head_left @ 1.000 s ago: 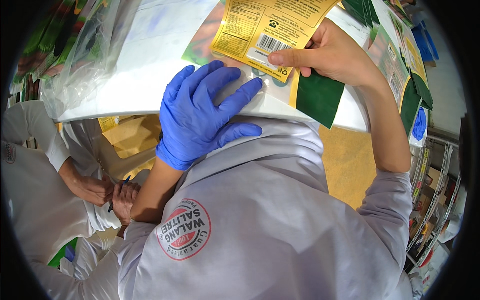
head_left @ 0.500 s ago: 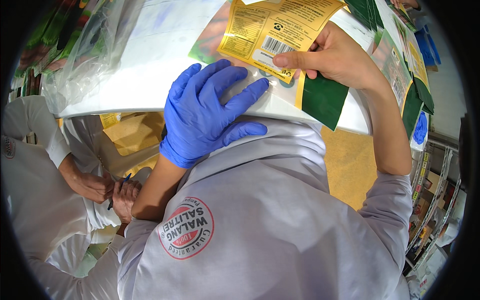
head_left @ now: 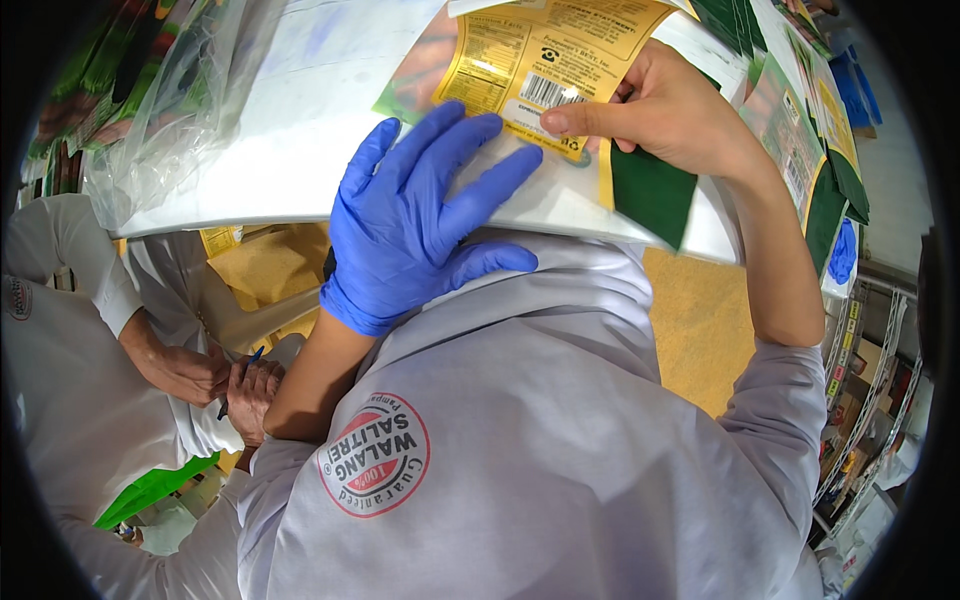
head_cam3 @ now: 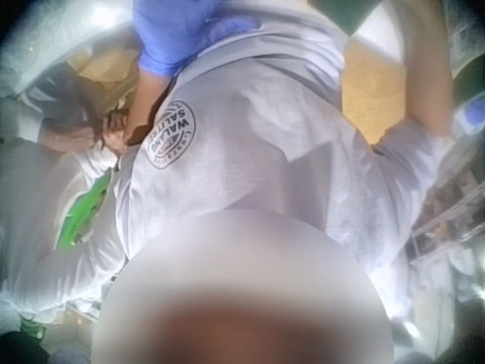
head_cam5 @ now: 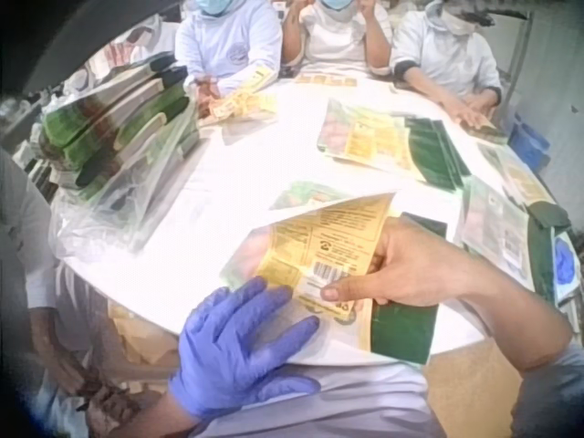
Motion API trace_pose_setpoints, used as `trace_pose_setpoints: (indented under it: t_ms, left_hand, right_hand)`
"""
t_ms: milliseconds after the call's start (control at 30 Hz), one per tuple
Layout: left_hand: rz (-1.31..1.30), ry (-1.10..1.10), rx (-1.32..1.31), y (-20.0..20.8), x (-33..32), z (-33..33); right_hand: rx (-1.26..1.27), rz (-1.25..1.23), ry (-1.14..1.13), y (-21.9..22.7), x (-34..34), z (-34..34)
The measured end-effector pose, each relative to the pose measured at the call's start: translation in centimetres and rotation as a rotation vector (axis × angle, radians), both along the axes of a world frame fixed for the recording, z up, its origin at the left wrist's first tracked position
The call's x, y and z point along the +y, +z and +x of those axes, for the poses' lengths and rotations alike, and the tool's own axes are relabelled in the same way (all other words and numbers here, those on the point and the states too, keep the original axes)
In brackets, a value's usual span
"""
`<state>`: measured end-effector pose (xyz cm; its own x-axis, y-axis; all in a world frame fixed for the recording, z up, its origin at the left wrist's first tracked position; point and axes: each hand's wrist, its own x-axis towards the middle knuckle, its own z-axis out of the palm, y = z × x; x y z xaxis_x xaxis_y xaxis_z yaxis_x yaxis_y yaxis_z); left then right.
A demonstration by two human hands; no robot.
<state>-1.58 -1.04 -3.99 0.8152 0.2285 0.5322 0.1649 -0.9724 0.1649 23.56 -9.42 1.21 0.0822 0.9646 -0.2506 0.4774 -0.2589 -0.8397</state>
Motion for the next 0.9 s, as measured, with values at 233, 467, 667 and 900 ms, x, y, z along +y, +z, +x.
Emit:
trace_pose_setpoints:
  t_ms: [233,467,667,900]
  left_hand:
    - [0.028,0.076,0.156,0.7,-0.5,0.4]
    - [0.051,0.134,0.152,0.2,-0.7,0.7]
    - [0.037,0.096,0.13,0.3,-0.5,0.7]
    - [0.02,0.088,0.128,-0.1,-0.3,0.6]
  right_hand:
    - [-0.419,0.213,-0.094,-0.5,-0.3,-1.8]
    - [-1.004,0.127,-0.107,4.3,-1.0,-4.3]
    - [-1.146,-0.032,-0.476,9.1,-2.7,-0.4]
    - [0.464,0.466,0.078,3.2,0.2,-4.7]
